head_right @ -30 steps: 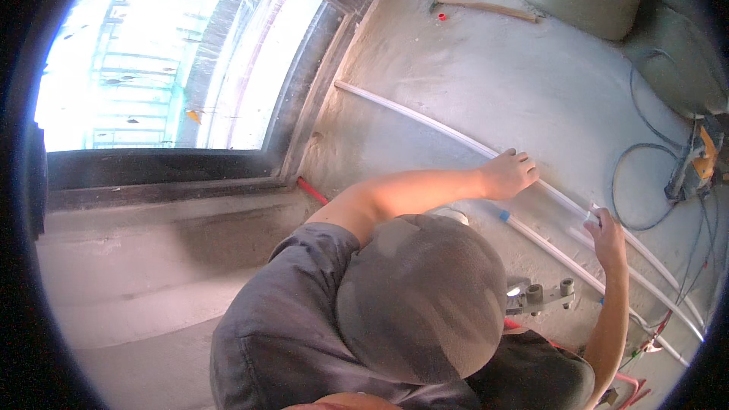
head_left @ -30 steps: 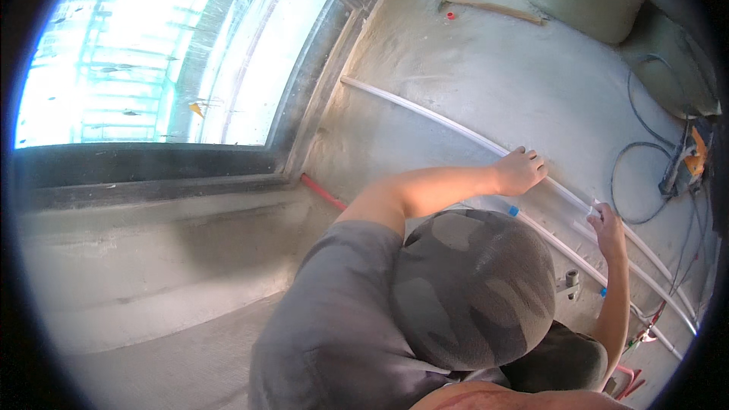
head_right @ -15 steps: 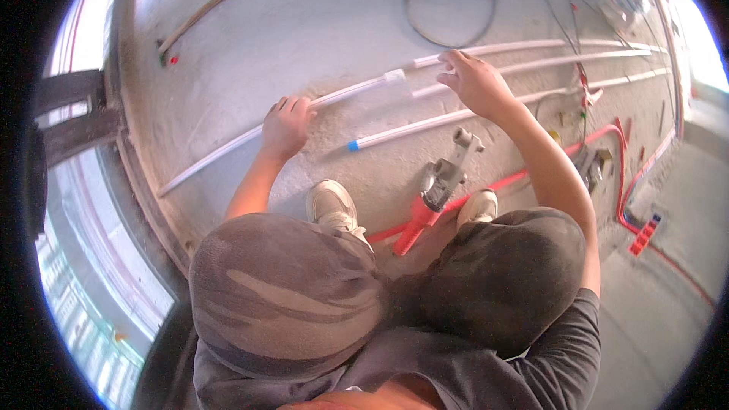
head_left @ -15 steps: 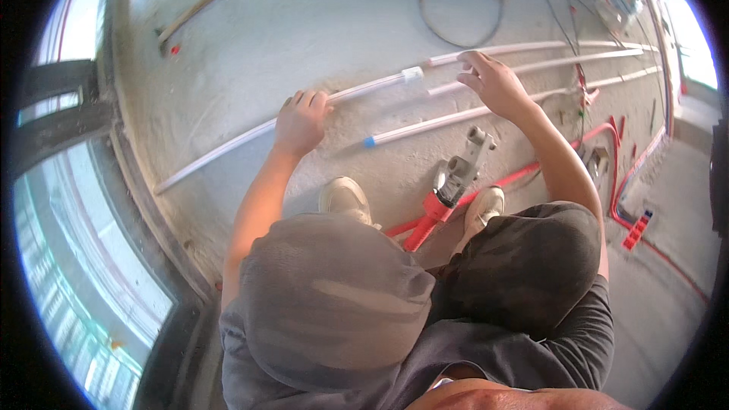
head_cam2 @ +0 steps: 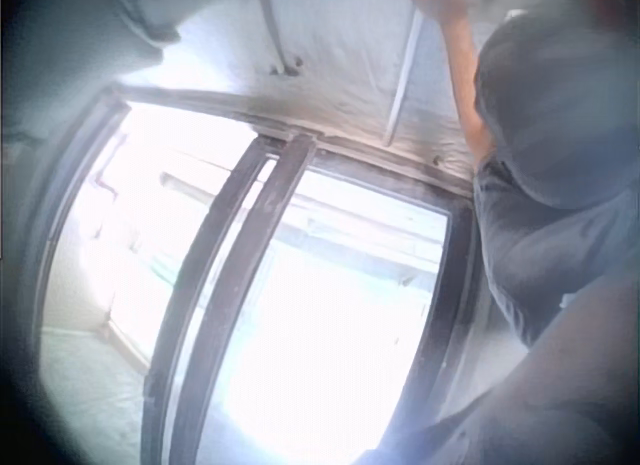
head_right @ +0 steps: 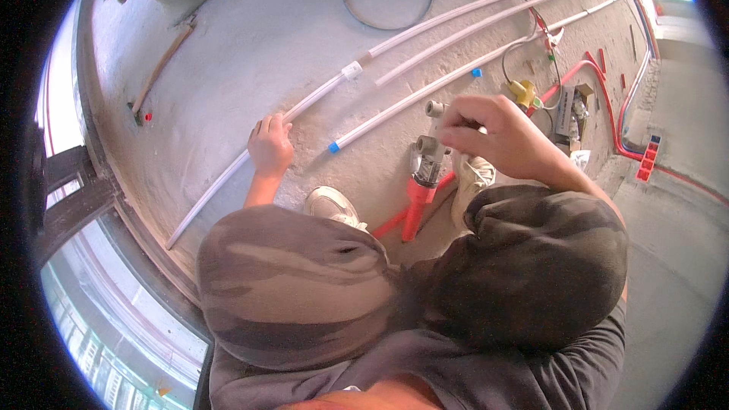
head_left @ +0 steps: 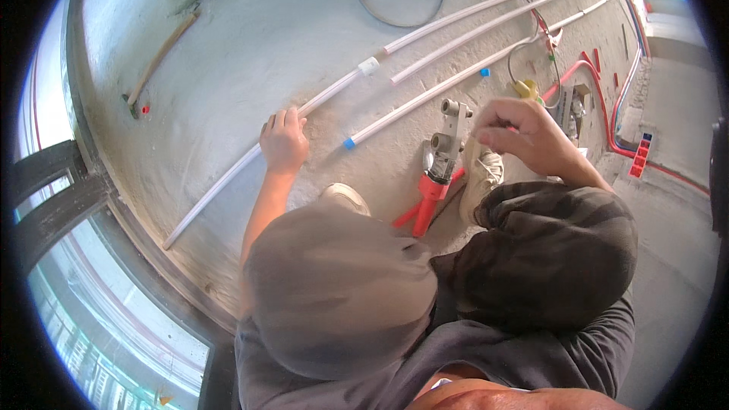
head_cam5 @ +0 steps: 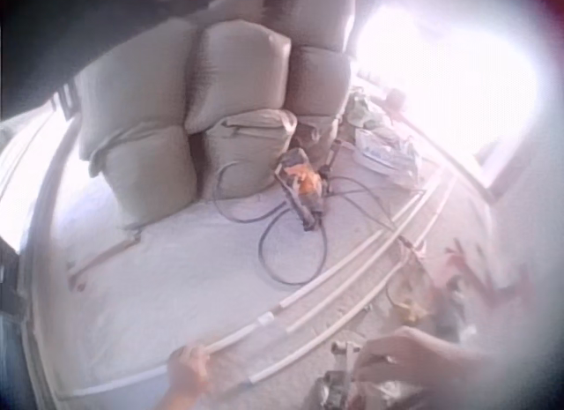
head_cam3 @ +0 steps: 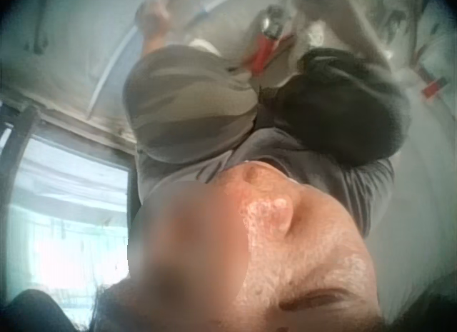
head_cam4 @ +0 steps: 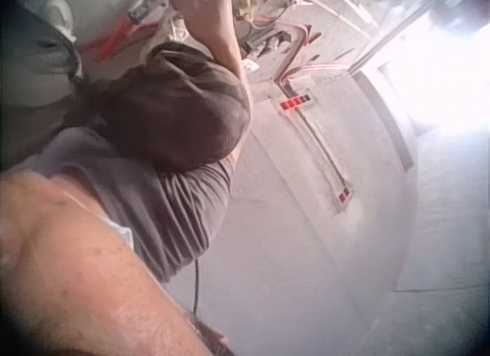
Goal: The person sits on the floor and uses a pipe fusion tool to heat and join white plastic pipes with fittings. They repeatedly insert pipes into the tool, wait for heating, then connect them to form longer pipe sections.
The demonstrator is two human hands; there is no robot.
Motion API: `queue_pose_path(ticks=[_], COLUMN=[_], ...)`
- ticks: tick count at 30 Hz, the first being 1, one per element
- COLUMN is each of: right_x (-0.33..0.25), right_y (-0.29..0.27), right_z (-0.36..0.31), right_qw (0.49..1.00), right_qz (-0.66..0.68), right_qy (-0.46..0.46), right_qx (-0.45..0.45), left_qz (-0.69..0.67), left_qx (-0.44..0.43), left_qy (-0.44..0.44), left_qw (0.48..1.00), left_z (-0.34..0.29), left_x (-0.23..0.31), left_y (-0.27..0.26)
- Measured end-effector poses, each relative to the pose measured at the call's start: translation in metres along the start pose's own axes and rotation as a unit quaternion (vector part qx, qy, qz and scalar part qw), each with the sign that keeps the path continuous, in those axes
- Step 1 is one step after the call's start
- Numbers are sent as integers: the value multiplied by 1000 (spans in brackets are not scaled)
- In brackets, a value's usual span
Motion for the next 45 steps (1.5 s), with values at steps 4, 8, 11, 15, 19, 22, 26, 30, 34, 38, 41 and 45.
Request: queue_pose_path(ticks=[4,8,11,15,19,22,26,30,34,38,41,45], right_x=[-10,-3,13,38,97,178,271,327,343,346,309,292], right_y=[12,13,4,-22,-78,-121,-162,-169,-165,-155,-130,-115], right_z=[22,36,32,33,39,36,19,4,13,31,67,83], right_qw=[996,990,991,988,978,969,963,976,981,985,995,996], right_qz=[5,-6,-14,-16,-74,-89,-180,-69,-82,-38,-18,-33], right_qy=[-88,-117,-113,-151,-121,-47,38,102,58,-7,-56,-80], right_qx=[-5,-77,-70,33,154,226,195,178,165,169,86,13], left_qz=[24,33,27,15,48,111,164,200,239,248,218,63], left_qx=[26,35,25,20,-27,-103,-189,-377,-443,-505,-501,-427], left_qy=[12,28,28,41,33,6,-10,-49,-22,-13,22,-60], left_qw=[999,998,999,999,998,988,968,903,864,826,837,900], left_z=[-1,2,4,7,8,9,15,76,153,221,231,205], left_x=[4,4,11,8,2,19,44,79,136,190,194,185], left_y=[0,-5,-1,2,2,-3,-22,-99,-158,-116,-53,38])
Point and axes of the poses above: each hand's wrist, its own z-axis towards the middle knuckle, its own y-axis out of the palm, x = y × z, the point moved 2 cm from there along z, towards the middle knuckle, and after that the axes turned 9 degrees about -y, right-handed, at the moved point
